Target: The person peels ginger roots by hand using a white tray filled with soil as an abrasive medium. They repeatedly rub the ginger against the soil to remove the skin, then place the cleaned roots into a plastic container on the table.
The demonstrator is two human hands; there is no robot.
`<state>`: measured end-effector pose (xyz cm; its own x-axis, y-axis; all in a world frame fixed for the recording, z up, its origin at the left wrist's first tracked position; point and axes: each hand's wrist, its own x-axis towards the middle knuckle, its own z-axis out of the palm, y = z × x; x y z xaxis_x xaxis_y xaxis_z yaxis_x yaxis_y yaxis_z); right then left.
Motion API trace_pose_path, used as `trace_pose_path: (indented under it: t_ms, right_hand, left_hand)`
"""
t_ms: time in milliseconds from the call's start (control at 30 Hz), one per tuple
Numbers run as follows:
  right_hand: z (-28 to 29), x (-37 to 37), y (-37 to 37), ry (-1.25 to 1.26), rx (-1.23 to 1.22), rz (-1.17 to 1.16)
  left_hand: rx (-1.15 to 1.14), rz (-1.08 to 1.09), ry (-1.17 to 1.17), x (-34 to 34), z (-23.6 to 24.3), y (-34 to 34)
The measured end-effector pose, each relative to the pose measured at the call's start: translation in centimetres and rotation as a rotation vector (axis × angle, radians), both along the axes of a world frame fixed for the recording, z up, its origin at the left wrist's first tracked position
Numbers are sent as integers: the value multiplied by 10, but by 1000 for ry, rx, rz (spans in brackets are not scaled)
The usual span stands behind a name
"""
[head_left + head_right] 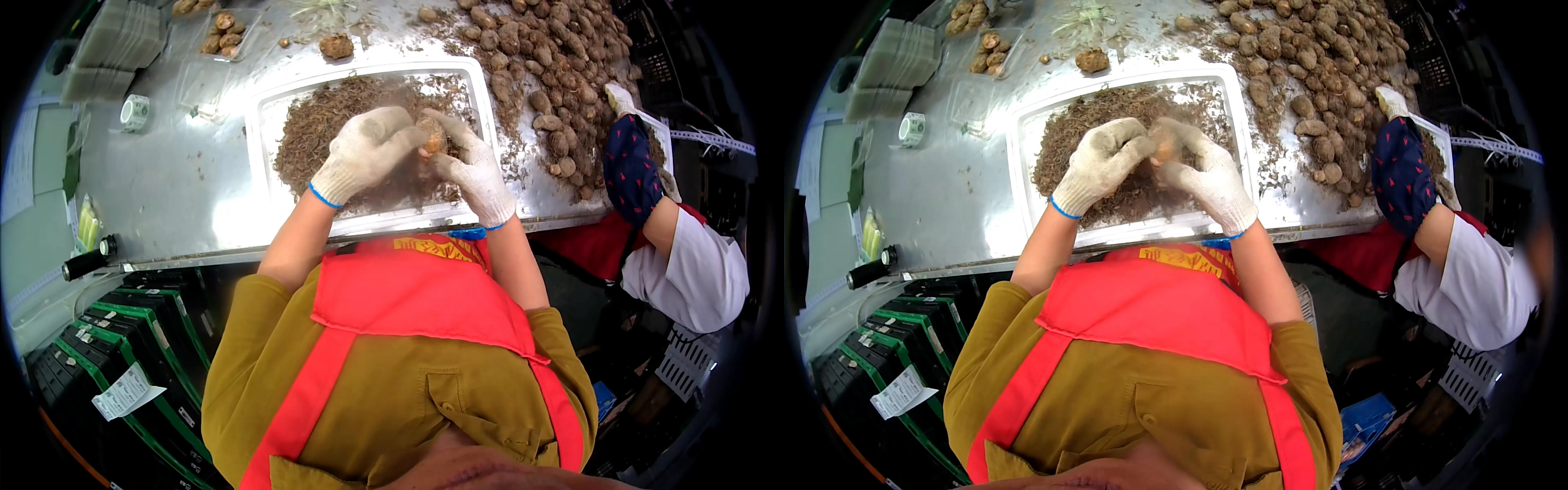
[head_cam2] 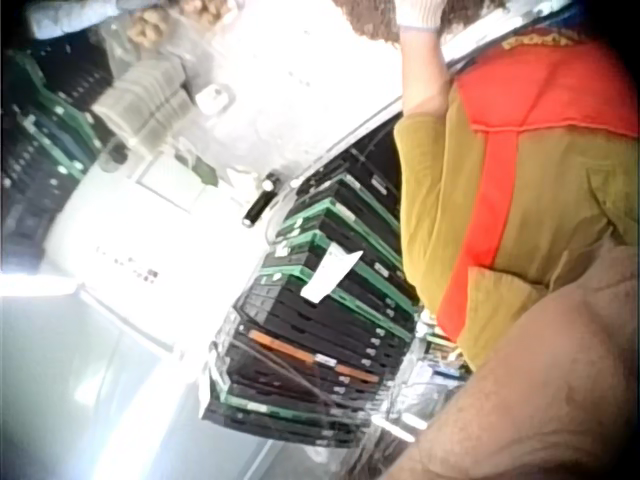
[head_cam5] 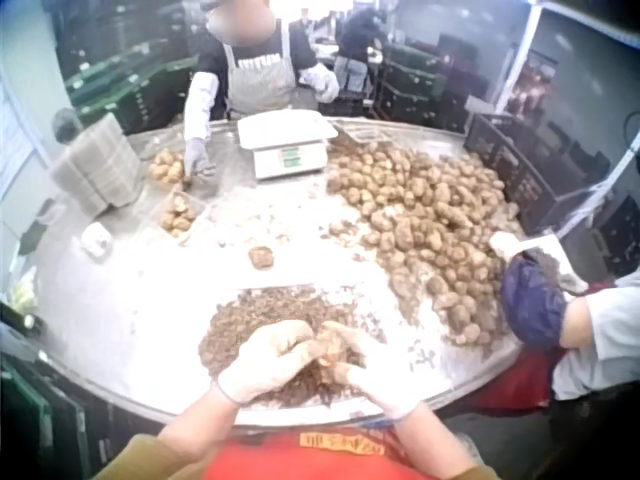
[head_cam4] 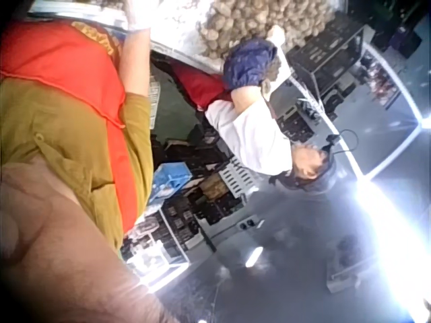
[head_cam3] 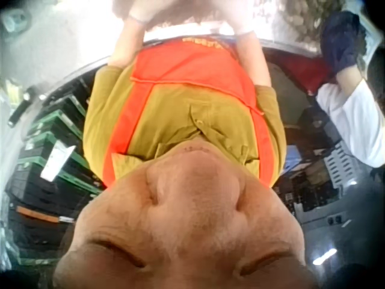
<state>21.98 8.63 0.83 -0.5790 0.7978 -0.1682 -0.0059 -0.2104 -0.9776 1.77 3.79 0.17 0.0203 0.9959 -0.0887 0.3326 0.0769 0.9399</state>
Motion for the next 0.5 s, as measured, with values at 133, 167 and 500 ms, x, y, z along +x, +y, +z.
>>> trace_pose_path:
  t_ms: [133, 167, 500]
  right_hand:
    - [-8, 4, 0, 158, -360, 6]
    - [-9, 8, 1, 277, -433, 30]
    - [-13, 15, 9, 445, -445, 46]
  left_hand:
    - [-4, 50, -117, 1, -12, 0]
    - [-12, 81, -77, 1, -11, 2]
    - [137, 292, -94, -14, -27, 2]
